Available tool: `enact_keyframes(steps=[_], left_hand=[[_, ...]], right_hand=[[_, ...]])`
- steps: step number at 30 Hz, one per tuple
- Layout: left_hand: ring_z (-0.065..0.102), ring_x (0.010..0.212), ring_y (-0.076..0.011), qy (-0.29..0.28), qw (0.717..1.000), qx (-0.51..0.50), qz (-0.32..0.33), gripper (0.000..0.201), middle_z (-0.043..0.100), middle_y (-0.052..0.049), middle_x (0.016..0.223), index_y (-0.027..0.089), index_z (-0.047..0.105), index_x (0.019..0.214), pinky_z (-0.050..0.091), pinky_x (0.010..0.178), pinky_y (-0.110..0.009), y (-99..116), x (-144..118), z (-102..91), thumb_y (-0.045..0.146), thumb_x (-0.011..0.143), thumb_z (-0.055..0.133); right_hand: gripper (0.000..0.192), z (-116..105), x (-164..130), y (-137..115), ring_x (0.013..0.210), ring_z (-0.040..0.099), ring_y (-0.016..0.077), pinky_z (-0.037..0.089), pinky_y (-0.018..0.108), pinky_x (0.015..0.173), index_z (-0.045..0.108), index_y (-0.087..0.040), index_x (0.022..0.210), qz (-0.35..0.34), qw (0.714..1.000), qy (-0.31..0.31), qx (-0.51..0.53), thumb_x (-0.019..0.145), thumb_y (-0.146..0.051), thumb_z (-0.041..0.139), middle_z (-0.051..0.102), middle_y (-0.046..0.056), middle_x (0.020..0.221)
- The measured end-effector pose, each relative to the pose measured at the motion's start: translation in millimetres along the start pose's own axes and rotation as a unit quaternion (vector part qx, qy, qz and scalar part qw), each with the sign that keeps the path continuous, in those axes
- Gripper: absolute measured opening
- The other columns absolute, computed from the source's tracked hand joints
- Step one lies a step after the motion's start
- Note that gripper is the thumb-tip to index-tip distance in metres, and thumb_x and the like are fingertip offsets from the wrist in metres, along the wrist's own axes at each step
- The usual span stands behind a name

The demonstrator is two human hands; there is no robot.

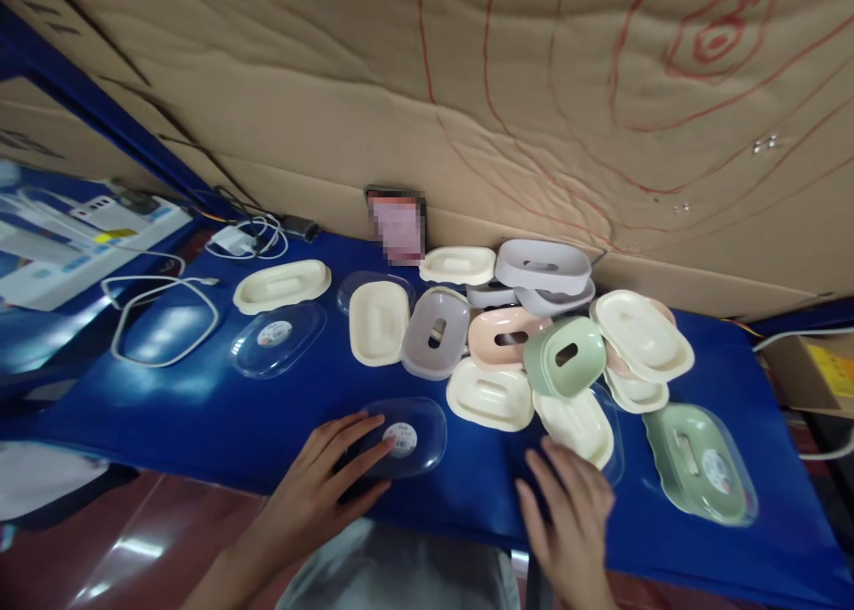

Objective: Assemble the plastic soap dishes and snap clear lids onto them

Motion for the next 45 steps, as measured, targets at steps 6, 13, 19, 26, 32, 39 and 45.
enact_keyframes(steps=[6, 13, 19, 26, 32, 39, 45], left_hand=[[0.051, 0.146, -0.0369, -0.027, 0.998, -0.037, -0.049, 0.041, 0.052, -0.016, 0.157, 0.027, 0.066, 0.136, 0.052, 0.113, -0.058, -11, 1, 5.4, 0.021, 0.096, 0.069], [0.042, 0.155, -0.0388, -0.036, 0.993, -0.072, -0.085, 0.048, 0.038, -0.011, 0.17, 0.032, 0.065, 0.141, 0.05, 0.118, -0.062, -22, -4, 2.0, 0.016, 0.096, 0.065], [0.053, 0.15, -0.03, 0.001, 0.972, -0.173, -0.156, 0.06, 0.039, -0.012, 0.169, 0.033, 0.05, 0.154, 0.057, 0.117, -0.048, -46, -17, 4.7, 0.015, 0.099, 0.065], [0.043, 0.158, -0.0319, 0.038, 0.966, -0.208, -0.151, 0.075, 0.025, -0.017, 0.176, 0.031, 0.033, 0.165, 0.05, 0.123, -0.053, -51, -17, 4.4, 0.016, 0.1, 0.067], [0.058, 0.147, -0.0303, 0.042, 0.981, -0.154, -0.114, 0.034, 0.037, -0.012, 0.171, 0.029, 0.065, 0.135, 0.06, 0.113, -0.048, -42, -17, 3.7, 0.018, 0.103, 0.066], [0.054, 0.151, -0.029, 0.064, 0.988, -0.104, -0.091, 0.032, 0.045, -0.012, 0.167, 0.028, 0.066, 0.133, 0.058, 0.116, -0.046, -37, -14, -1.5, 0.015, 0.104, 0.063], [0.051, 0.153, -0.0332, 0.032, 0.986, -0.109, -0.123, 0.07, 0.039, -0.018, 0.172, 0.03, 0.037, 0.165, 0.058, 0.114, -0.05, -40, -16, 7.1, 0.029, 0.103, 0.069]], right_hand=[[0.053, 58, 79, -90, 0.122, 0.07, 0.0292, 0.054, 0.045, 0.101, 0.05, -0.023, 0.16, -0.11, 0.988, -0.104, 0.035, 0.108, -0.027, 0.06, 0.067, 0.01, 0.151], [0.048, 97, 148, -108, 0.099, 0.076, 0.0293, 0.06, 0.046, 0.088, 0.063, -0.018, 0.148, -0.111, 0.989, -0.093, -0.007, 0.103, -0.035, 0.071, 0.078, 0.014, 0.126], [0.041, 55, 116, -101, 0.12, 0.071, 0.0246, 0.058, 0.041, 0.102, 0.06, -0.023, 0.149, -0.102, 0.986, -0.085, 0.101, 0.108, -0.022, 0.061, 0.072, 0.007, 0.142], [0.034, 67, 64, -106, 0.148, 0.055, 0.0286, 0.059, 0.047, 0.114, 0.066, -0.025, 0.138, -0.145, 0.957, -0.218, 0.128, 0.104, -0.025, 0.064, 0.064, 0.004, 0.154], [0.039, 81, 63, -119, 0.154, 0.049, 0.0319, 0.058, 0.051, 0.118, 0.067, -0.024, 0.14, -0.165, 0.96, -0.183, 0.136, 0.102, -0.026, 0.07, 0.067, 0.007, 0.15], [0.044, 89, 61, -122, 0.155, 0.048, 0.0291, 0.049, 0.056, 0.126, 0.066, -0.023, 0.144, -0.179, 0.955, -0.172, 0.163, 0.102, -0.011, 0.06, 0.066, 0.005, 0.152], [0.047, 80, 56, -105, 0.148, 0.054, 0.0279, 0.048, 0.058, 0.126, 0.061, -0.023, 0.15, -0.148, 0.966, -0.112, 0.181, 0.104, -0.014, 0.06, 0.071, 0.006, 0.145]])
Point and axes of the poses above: each hand's wrist, its own x-axis towards the middle knuckle, its own z-axis out of the palm, y = z × x, the point moved 9 cm from there along x, towards the middle knuckle
